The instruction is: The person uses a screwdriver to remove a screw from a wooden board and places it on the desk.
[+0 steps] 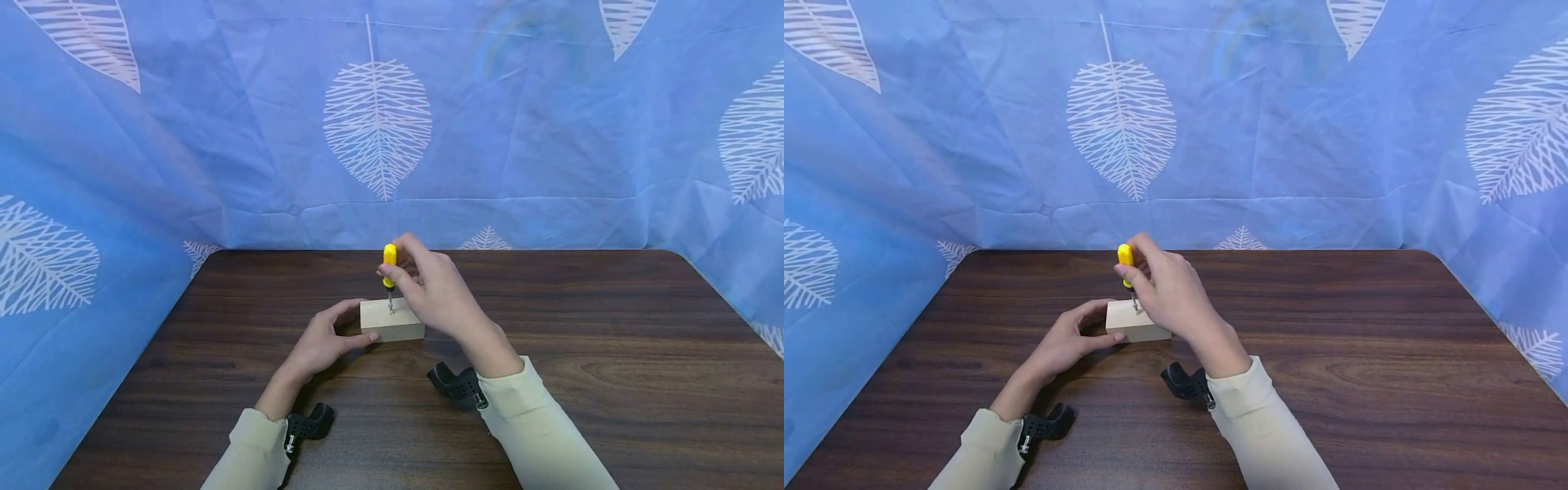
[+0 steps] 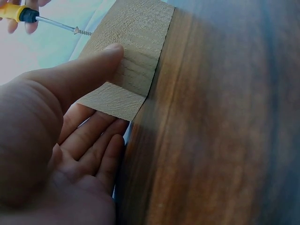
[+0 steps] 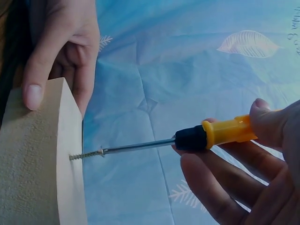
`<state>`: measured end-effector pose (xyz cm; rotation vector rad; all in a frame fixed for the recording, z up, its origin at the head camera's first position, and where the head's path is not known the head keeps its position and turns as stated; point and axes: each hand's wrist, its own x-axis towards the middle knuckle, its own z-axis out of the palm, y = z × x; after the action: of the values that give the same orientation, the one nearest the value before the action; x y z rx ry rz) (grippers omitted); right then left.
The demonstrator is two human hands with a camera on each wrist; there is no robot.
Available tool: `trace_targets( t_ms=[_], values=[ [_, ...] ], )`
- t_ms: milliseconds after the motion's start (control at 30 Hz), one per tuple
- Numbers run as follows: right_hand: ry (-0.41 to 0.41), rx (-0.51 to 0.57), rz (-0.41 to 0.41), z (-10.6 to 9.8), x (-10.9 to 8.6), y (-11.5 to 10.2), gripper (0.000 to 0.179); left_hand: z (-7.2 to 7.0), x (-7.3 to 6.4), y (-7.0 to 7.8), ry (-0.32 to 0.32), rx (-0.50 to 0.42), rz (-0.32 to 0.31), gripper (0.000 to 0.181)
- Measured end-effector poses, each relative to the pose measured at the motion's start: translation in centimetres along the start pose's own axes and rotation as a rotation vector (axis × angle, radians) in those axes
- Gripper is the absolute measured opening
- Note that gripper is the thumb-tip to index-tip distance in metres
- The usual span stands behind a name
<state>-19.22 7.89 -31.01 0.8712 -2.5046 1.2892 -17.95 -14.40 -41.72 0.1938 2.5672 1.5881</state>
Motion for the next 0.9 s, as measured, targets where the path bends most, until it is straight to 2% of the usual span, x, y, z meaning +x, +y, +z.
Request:
trace_targets(
  t_ms=[200,400,567,800,900],
  values=[
    [0.007,0.001,0.033,0.12,0.03,-0.08,0.022,-0.09,0.06,-0.23,0.003,-0.002,-0.007,0.06],
    [0.054,-0.051,-0.001,0.19,-0.26,0.11,0.025,0.03,0.15,-0.02,0.0,0.002,-0.009,0.06],
    [0.08,-0.038,-0.021,0.27,-0.4,0.13,0.022,0.08,0.19,0.07,-0.001,0.006,-0.016,0.061],
    [0.062,-0.004,-0.01,0.36,-0.35,0.05,0.02,0.06,0.11,0.03,0.004,0.014,-0.022,0.062],
    [0.09,-0.03,0.006,0.42,-0.22,0.04,0.022,0.01,0.09,-0.02,0.009,0.013,-0.02,0.062]
  ],
)
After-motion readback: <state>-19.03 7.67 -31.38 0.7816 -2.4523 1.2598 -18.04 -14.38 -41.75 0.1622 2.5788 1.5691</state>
